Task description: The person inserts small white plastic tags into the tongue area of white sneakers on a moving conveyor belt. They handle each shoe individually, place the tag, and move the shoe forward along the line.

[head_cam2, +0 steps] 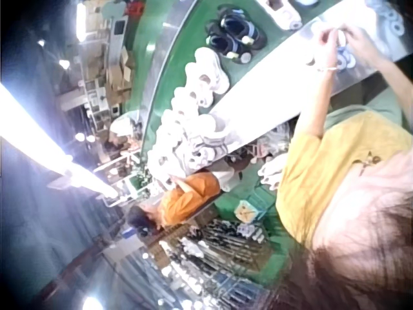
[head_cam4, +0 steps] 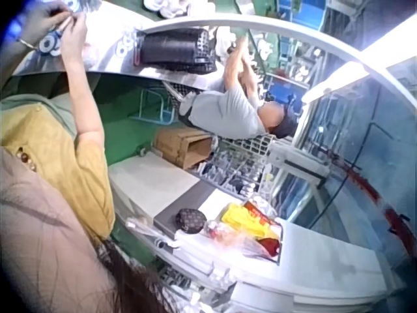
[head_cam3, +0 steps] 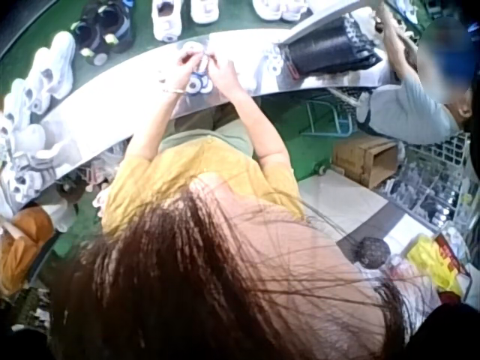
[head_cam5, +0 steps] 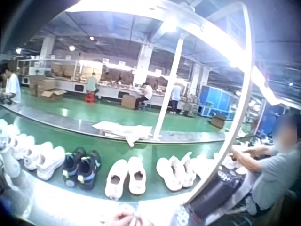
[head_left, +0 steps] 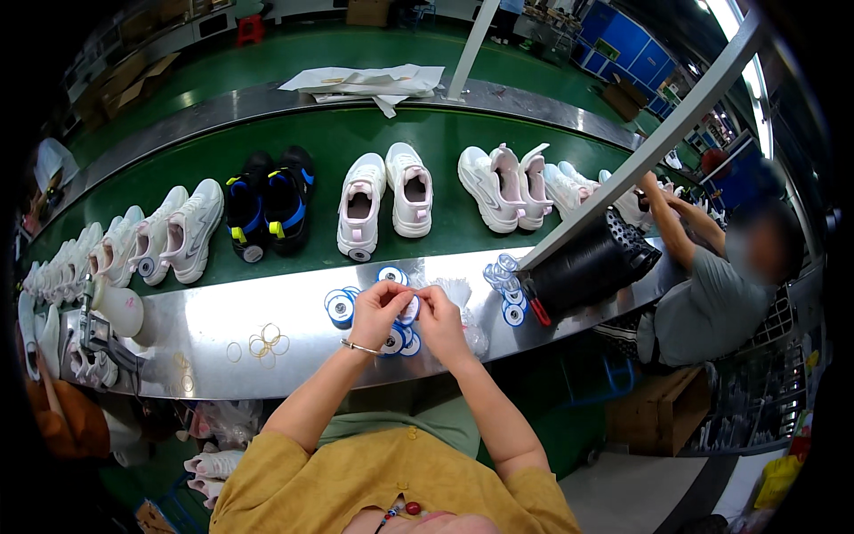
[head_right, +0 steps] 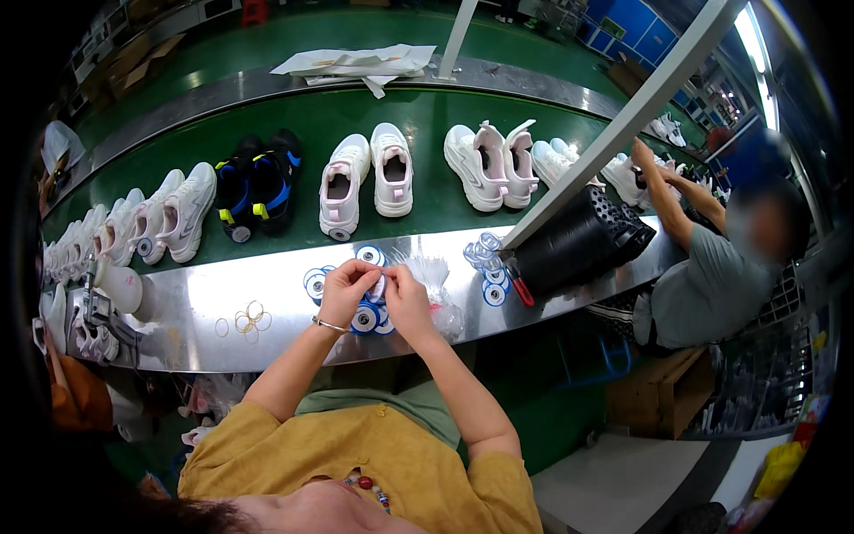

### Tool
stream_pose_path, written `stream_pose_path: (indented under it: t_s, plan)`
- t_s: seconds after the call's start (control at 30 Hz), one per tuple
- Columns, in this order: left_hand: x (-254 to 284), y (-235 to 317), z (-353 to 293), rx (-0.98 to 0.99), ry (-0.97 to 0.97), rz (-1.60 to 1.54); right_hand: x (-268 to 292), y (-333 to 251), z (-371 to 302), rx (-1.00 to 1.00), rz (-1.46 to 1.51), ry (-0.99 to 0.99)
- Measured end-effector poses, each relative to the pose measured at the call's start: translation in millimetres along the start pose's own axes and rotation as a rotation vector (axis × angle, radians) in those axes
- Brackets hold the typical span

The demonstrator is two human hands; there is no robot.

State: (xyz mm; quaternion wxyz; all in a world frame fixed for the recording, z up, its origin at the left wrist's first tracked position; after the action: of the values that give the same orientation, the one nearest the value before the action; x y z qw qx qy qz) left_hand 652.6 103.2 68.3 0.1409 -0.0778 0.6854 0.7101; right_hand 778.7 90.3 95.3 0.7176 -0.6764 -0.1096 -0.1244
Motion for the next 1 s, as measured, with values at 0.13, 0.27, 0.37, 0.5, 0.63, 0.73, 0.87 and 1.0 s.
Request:
stream_pose_path:
  t_s: [0.13, 0.27, 0.37, 0.5, 0.63, 0.73, 0.87, 1.0]
  plan:
    - [-3, 19, 0, -0.173, -0.029, 0.174, 4, 0, 6, -0.085, 0.27, -0.111]
    - [-9, 47, 1, -0.318, -0.063, 0.473, 3, -9, 12, -0.093, 0.309, -0.239]
    - [-11, 42, 5, -0.253, -0.075, 0.414, 9, -6, 16, -0.053, 0.179, -0.27]
    - [-19, 41, 12, -0.308, -0.088, 0.501, 19, -6, 19, 0.021, -0.071, -0.258]
    - [-44, 33, 32, -0.338, -0.098, 0.525, 46, 3, 33, 0.051, -0.091, -0.242]
    - [-67, 27, 51, -0.316, -0.092, 0.516, 76, 8, 50, 0.029, -0.1, -0.251]
    - [-118, 23, 79, -0.34, -0.152, 0.531, 117, 32, 72, 0.008, 0.034, -0.239]
    - [-161, 13, 114, -0.367, -0.277, 0.601, 170, 49, 94, -0.004, -0.003, -0.095]
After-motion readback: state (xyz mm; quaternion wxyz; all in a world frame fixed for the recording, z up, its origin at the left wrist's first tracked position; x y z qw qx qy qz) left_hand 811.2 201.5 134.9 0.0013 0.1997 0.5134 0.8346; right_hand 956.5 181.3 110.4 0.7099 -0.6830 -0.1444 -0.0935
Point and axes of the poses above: each hand's wrist, its own z-axis towards the middle knuckle, its own x-axis out of the back of the hand, y = z × x, the point moved 8 cm from there along z, towards the middle knuckle, and after that the axes turned 6 degrees about -x, right-handed, at the moved point
